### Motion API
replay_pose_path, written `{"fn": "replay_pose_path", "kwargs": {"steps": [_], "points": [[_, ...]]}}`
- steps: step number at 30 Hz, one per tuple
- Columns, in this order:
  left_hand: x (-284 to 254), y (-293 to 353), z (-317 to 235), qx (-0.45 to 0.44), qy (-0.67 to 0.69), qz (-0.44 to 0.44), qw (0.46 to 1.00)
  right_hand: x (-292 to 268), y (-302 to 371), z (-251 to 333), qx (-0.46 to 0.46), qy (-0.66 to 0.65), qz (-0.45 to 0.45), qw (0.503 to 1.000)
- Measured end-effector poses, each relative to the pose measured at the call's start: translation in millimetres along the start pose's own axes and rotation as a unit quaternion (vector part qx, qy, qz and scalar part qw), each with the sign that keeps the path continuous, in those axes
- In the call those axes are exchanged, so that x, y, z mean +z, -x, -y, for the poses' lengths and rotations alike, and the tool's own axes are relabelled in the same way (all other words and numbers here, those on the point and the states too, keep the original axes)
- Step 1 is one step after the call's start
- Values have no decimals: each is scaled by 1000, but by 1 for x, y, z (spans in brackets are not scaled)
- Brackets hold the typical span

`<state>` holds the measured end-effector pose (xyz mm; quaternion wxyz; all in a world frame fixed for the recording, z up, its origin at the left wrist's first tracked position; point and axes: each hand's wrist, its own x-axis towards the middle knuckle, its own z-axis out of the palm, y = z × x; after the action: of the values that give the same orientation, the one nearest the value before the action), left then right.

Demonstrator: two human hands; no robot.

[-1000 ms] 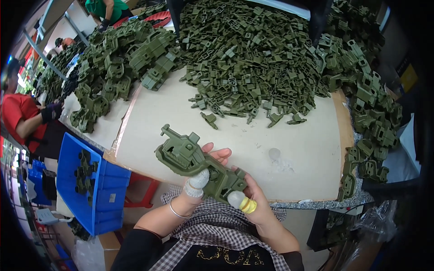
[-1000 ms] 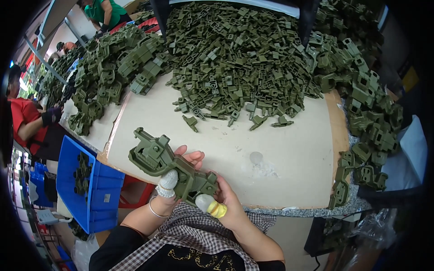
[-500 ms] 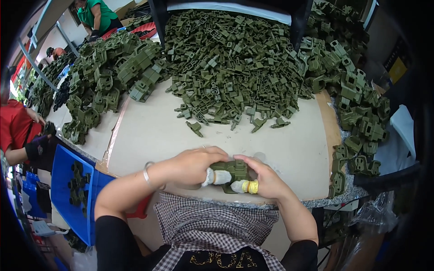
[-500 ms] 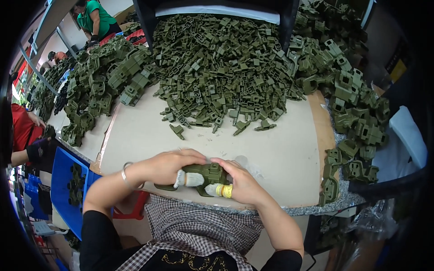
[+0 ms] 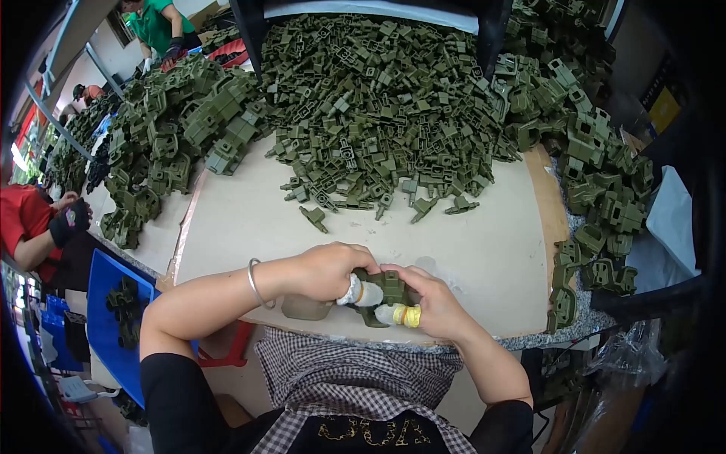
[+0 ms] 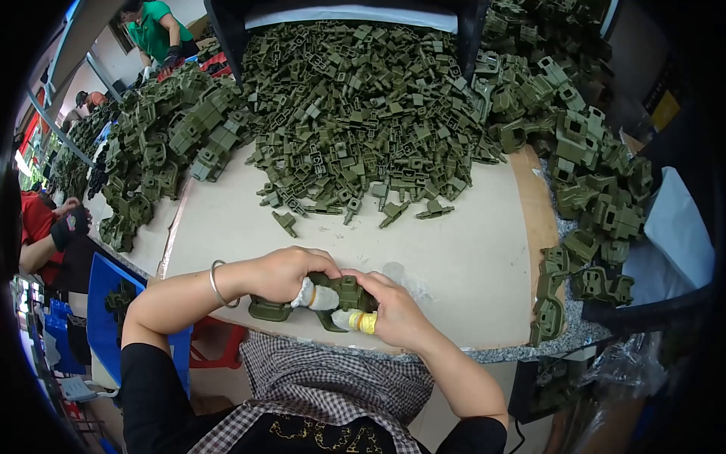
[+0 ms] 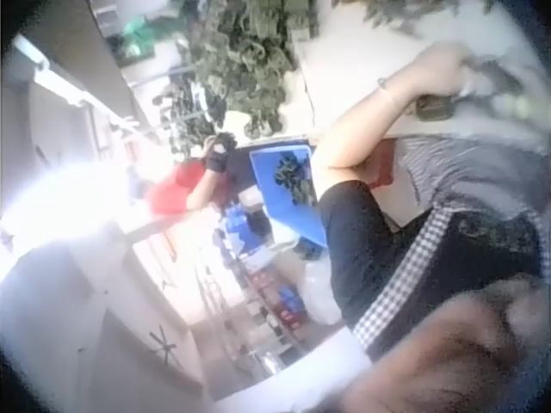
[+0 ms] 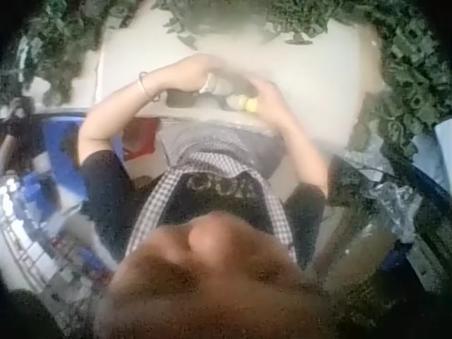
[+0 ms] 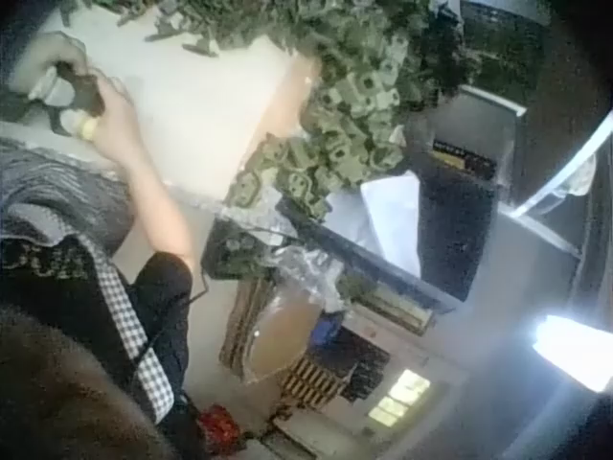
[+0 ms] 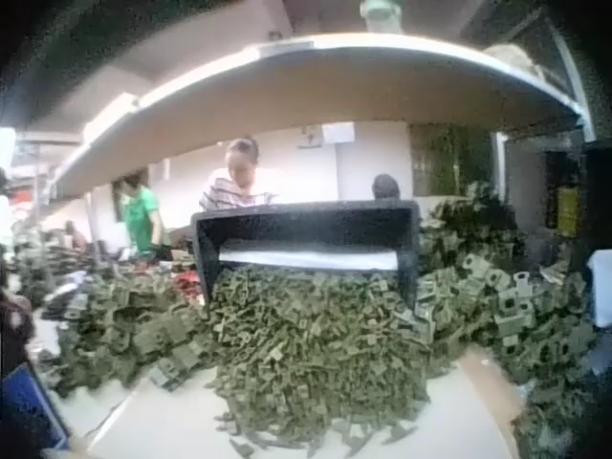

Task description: The person repeatedly picks up plastic toy pieces, snaps them together by hand to assemble toy components, and sets the assembled pieces aside on the work table.

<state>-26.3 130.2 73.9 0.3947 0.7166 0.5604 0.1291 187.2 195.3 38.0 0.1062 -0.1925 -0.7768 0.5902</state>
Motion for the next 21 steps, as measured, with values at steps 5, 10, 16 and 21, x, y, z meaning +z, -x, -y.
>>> {"fn": "replay_pose_path", "kwargs": {"steps": [5, 10, 16, 21], "points": [[-7, 16, 24, 118, -15, -111, 987, -13, -3, -12, -27, 7, -5, 1000], [8, 77, 54, 0, 173, -108, 979, -32, 6, -7, 18, -49, -27, 998], [46, 73, 52, -10, 334, -206, 920, 9, -3, 55, -180, 228, -177, 940], [59, 64, 56, 24, 379, -208, 902, 42, -31, 40, -139, 395, -75, 905]]}}
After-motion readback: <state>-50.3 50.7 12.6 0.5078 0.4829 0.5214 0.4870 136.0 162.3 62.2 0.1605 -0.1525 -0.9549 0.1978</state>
